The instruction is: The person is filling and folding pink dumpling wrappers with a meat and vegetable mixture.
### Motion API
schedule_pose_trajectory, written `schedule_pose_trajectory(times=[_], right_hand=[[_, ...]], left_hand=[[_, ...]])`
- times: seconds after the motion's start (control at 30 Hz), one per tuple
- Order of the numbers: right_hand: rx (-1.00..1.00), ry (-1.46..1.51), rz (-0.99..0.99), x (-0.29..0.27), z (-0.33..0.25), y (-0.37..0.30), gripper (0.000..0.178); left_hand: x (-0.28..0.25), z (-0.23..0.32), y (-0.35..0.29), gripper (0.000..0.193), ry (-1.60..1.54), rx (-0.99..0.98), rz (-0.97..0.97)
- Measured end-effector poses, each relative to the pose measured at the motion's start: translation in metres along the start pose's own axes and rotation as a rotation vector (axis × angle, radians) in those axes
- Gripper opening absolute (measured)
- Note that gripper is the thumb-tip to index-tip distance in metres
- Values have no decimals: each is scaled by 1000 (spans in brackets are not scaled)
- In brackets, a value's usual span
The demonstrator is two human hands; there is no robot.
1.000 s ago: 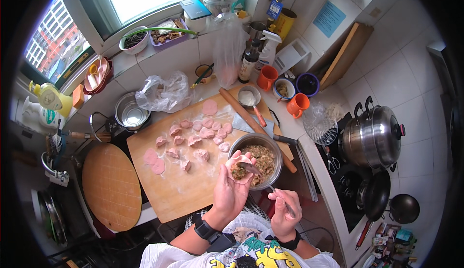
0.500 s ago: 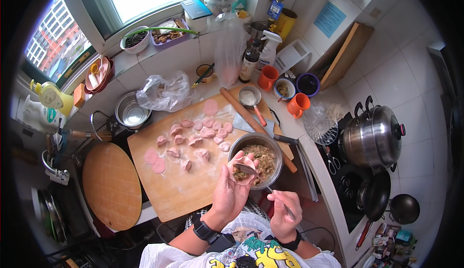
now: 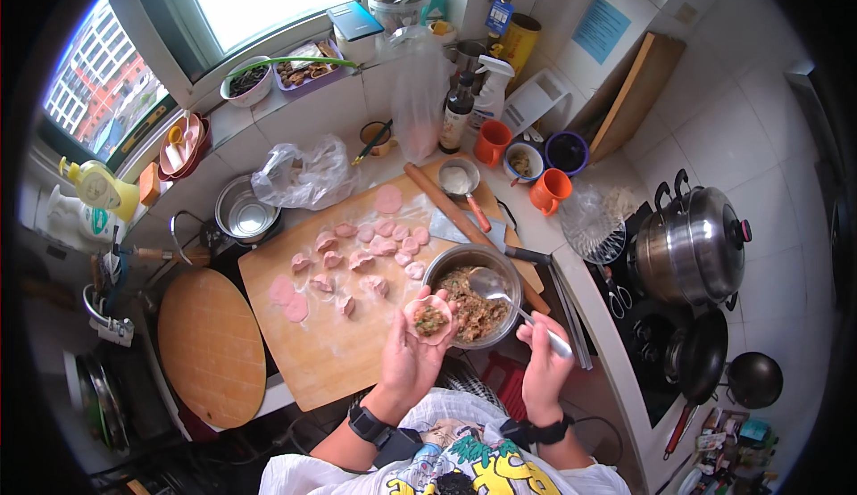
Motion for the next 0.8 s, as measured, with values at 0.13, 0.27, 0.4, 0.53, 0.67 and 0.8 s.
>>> schedule_pose_trajectory(times=[0.13,0.27,0.4,0.53,0.67,0.8], right_hand=[[307,30,-80,-27,94,38,20],[290,-66,-78,-31,146,48,20],[211,-171,-13,-36,156,57,37],[226,-152,10,-48,149,53,50],[39,-259,312,-63,130,45,31],[-511,-628,-197,-15,37,1,8]], left_hand=[[-18,8,-4,55,40,-13,60],[-30,15,-8,60,27,-43,23],[-27,19,-11,58,28,-46,51],[-23,21,-14,60,76,-44,26],[-22,17,-14,61,113,-56,-13],[-17,11,-14,60,88,-87,-26]])
Point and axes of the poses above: each hand's wrist, its own y-axis towards the middle knuckle, its own x-axis out of the palm, z = x × y, the point moved 2 cm from there along y, towards the middle knuckle, and after that the axes turned 11 degrees about x, right-handed, at the moved point
